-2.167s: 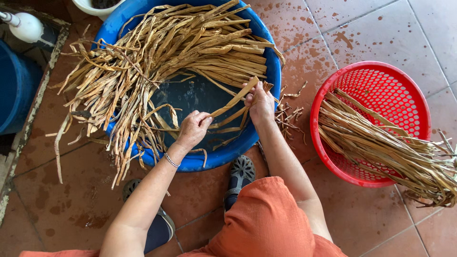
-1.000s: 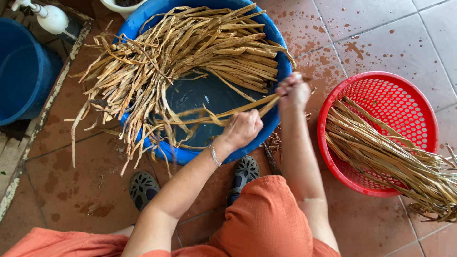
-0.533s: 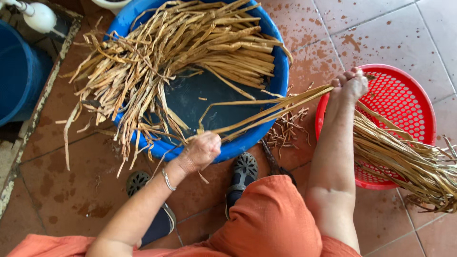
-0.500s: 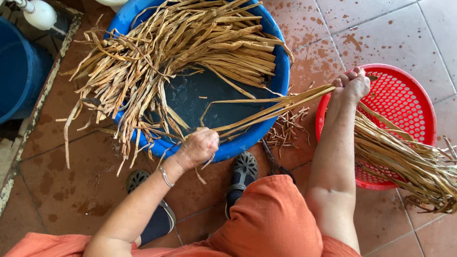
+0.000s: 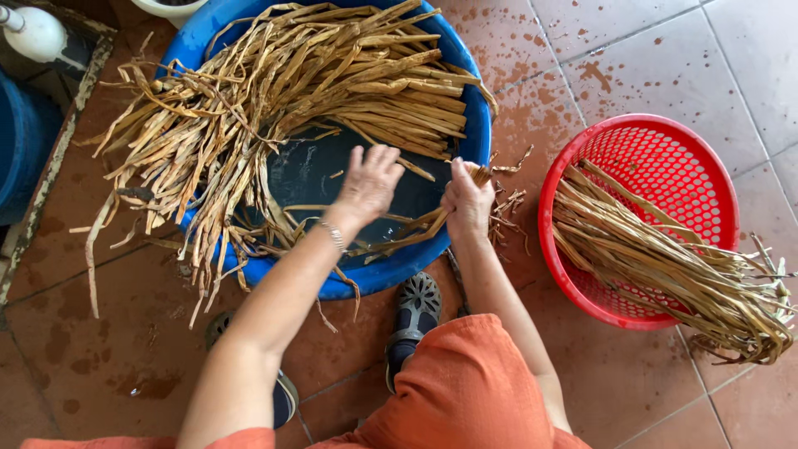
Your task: The person sits on a tiled floor and processes dried plant stalks by hand. They pull apart the stalks, separate usable fibers, and place them into a red basket, while discarding unwanted pieces into a blue basin. Scissors are used occasionally to trim the material.
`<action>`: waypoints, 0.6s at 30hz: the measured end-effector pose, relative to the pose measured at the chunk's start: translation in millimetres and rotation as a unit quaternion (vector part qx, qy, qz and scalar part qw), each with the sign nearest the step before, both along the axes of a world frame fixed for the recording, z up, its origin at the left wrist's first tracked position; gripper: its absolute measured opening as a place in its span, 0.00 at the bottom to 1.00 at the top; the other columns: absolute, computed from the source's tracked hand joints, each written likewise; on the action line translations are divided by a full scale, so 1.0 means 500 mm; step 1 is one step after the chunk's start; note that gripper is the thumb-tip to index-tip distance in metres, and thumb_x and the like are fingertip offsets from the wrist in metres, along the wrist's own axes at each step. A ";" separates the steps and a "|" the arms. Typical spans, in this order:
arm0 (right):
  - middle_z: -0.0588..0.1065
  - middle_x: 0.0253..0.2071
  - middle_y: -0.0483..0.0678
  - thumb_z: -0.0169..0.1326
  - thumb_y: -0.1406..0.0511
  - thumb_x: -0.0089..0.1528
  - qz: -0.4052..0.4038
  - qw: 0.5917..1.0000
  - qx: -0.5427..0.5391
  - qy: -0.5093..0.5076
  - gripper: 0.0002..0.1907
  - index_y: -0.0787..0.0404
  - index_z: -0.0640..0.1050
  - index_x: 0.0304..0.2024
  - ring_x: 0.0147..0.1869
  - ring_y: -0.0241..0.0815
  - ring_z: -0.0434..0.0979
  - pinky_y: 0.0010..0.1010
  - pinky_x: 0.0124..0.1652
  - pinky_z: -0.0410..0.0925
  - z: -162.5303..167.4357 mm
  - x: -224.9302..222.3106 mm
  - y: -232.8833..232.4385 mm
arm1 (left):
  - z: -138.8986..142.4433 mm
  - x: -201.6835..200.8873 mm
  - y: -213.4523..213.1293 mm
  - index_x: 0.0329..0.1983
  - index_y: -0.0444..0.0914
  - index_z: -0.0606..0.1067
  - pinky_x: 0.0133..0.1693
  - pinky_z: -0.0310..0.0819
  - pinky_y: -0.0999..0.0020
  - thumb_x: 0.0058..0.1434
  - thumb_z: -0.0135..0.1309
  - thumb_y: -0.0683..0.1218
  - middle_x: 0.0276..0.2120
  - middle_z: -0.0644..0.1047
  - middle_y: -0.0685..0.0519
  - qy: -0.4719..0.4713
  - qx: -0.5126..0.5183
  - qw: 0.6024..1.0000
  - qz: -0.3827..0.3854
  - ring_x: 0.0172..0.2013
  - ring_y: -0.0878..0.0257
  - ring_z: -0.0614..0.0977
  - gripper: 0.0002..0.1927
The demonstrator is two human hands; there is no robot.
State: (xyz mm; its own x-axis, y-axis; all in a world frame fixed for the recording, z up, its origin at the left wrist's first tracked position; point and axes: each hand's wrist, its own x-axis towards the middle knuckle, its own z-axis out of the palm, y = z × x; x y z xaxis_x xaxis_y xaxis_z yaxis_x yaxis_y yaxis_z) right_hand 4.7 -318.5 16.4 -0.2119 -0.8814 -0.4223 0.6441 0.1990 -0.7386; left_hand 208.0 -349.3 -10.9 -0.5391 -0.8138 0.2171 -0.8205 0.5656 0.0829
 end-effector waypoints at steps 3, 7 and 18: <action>0.57 0.20 0.35 0.58 0.64 0.67 0.027 0.999 -0.007 -0.016 0.05 0.55 0.74 0.39 0.19 0.27 0.52 0.23 0.20 0.50 0.000 0.001 0.013 | -0.072 -0.049 -0.008 0.49 0.40 0.79 0.60 0.55 0.36 0.50 0.52 0.43 0.48 0.78 0.47 0.021 -0.114 0.993 -0.021 0.55 0.51 0.75 0.21; 0.61 0.21 0.37 0.54 0.62 0.69 0.035 0.998 -0.019 -0.058 0.07 0.59 0.76 0.41 0.20 0.28 0.54 0.22 0.21 0.51 -0.023 -0.004 0.017 | -0.123 -0.032 0.005 0.44 0.40 0.77 0.65 0.60 0.42 0.65 0.50 0.42 0.41 0.79 0.47 -0.081 0.091 0.991 0.052 0.52 0.51 0.76 0.07; 0.76 0.39 0.45 0.48 0.58 0.74 0.080 0.994 -0.068 0.005 0.17 0.63 0.78 0.55 0.39 0.32 0.74 0.24 0.41 0.70 -0.003 0.029 0.028 | 0.108 -0.124 0.065 0.44 0.36 0.75 0.32 0.80 0.55 0.71 0.48 0.47 0.29 0.82 0.42 0.438 0.190 0.872 0.108 0.31 0.47 0.86 0.09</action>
